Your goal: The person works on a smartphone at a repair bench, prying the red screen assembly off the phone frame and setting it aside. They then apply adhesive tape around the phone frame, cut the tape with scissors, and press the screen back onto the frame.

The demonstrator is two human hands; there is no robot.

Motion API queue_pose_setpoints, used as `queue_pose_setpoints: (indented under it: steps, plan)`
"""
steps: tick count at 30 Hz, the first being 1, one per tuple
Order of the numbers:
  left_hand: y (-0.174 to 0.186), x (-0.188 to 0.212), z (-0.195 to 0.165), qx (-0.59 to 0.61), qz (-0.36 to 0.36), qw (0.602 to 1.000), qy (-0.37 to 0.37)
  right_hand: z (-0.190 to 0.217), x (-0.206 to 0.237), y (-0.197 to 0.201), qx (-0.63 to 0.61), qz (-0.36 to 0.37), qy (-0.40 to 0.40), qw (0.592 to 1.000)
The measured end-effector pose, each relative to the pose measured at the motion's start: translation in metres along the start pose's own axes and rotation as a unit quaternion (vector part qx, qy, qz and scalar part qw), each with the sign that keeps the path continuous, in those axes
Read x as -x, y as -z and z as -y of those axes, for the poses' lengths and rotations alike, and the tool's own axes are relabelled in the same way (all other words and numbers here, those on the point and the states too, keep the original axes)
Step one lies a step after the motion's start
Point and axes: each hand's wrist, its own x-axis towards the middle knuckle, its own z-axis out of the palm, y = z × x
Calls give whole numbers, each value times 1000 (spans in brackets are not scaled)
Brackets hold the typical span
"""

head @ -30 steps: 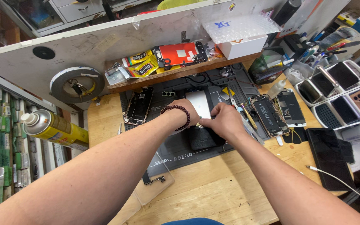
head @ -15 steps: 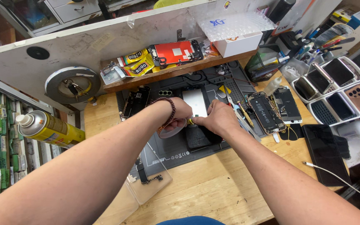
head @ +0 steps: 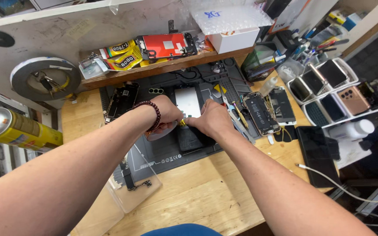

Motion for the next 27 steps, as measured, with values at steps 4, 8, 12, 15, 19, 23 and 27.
queue_pose_setpoints:
  steps: [4,8,12,15,19,23,27]
  plan:
    - [1,-2,3,15,6,1000,-6,2,-1,3,5,26,-23,999]
    - [4,-6,6,52,24,998,7,2,-2,3,3,22,-10,1000]
    - [5,-3,8,65,16,998,7,3,-3,3,13,29,-21,999]
    - [6,-1,7,72,15,997,2,3,-3,3,14,24,-12,1000]
    - [9,3,5,91,32,995,13,1,-2,5,16,46,0,999]
    - [12,6,5,80,50,995,7,-3,-1,3,20,30,14,999]
    - [15,8,7,78,68,995,3,-19,-3,5,-56,22,47,997]
